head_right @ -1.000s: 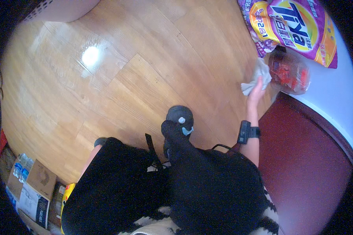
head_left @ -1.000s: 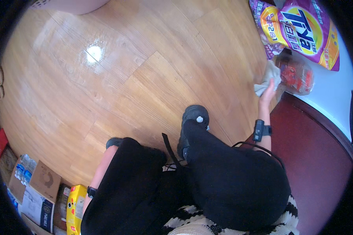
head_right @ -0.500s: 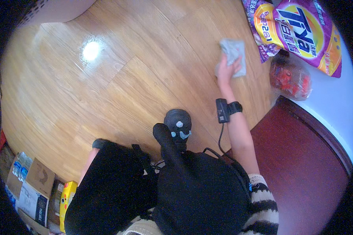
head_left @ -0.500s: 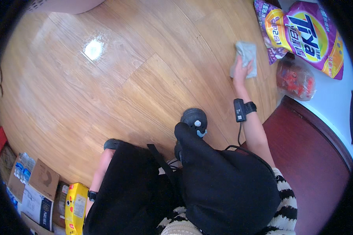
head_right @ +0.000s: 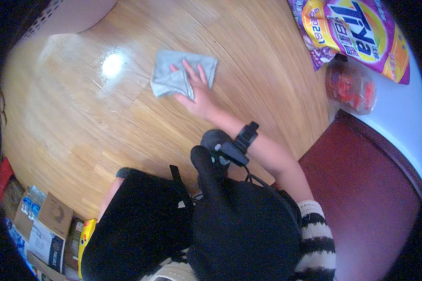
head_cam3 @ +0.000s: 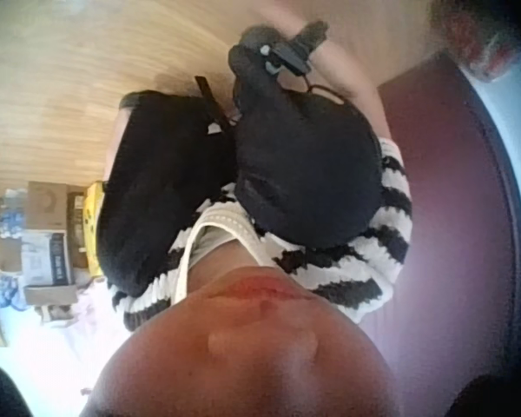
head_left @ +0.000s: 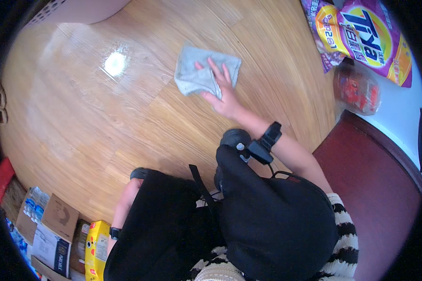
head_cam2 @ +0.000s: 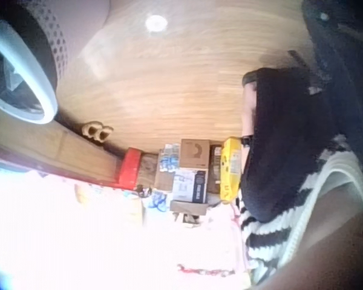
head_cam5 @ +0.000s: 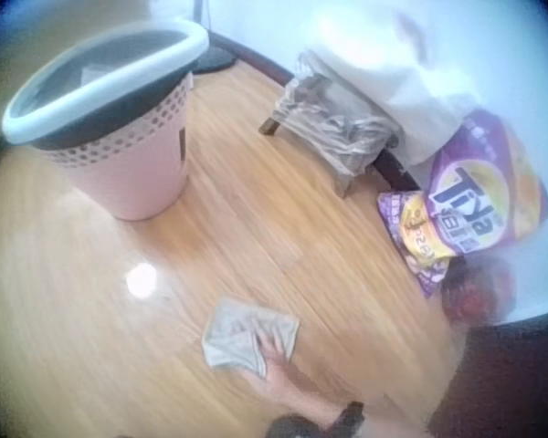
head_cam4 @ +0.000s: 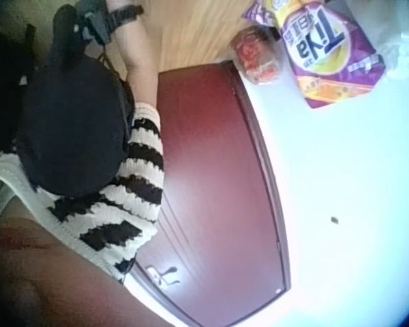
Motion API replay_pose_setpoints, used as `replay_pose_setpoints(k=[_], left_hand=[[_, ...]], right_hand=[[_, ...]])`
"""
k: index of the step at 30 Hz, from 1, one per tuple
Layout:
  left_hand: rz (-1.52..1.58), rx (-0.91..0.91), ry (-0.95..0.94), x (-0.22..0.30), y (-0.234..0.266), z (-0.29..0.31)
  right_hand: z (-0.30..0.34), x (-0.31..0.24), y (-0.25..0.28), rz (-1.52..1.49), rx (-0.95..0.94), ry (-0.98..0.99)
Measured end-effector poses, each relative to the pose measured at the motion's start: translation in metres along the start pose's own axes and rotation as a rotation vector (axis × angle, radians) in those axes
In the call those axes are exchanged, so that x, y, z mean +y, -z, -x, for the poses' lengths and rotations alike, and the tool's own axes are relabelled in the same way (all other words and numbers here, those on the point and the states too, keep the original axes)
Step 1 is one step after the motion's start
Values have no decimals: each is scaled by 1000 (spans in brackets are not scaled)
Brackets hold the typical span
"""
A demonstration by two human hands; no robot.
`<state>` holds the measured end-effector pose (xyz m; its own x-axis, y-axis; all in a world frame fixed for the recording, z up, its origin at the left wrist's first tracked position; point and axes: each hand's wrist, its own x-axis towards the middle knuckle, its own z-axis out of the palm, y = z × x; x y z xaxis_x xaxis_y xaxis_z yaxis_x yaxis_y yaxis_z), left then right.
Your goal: Folding a cloth and using it to wipe the floor.
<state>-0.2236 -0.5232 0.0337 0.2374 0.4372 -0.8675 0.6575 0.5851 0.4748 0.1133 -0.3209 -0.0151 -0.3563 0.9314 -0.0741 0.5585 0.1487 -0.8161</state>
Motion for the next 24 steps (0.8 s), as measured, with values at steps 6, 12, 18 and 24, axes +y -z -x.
replay_pose_setpoints(k=[6,12,18,24], left_hand=[[24,19,1,-10,-8,12],[46,29,3,-13,-9,17],[42,9,-6,-7,-6,11],[103,21,11,-14,-11,14]], right_hand=[[-6,-14,51,-1173,194,-645],[-12,1,114,-1746,72,-376],[-3,11,150,-1656,200,-306],[-38,34,189,-888,731,-376]])
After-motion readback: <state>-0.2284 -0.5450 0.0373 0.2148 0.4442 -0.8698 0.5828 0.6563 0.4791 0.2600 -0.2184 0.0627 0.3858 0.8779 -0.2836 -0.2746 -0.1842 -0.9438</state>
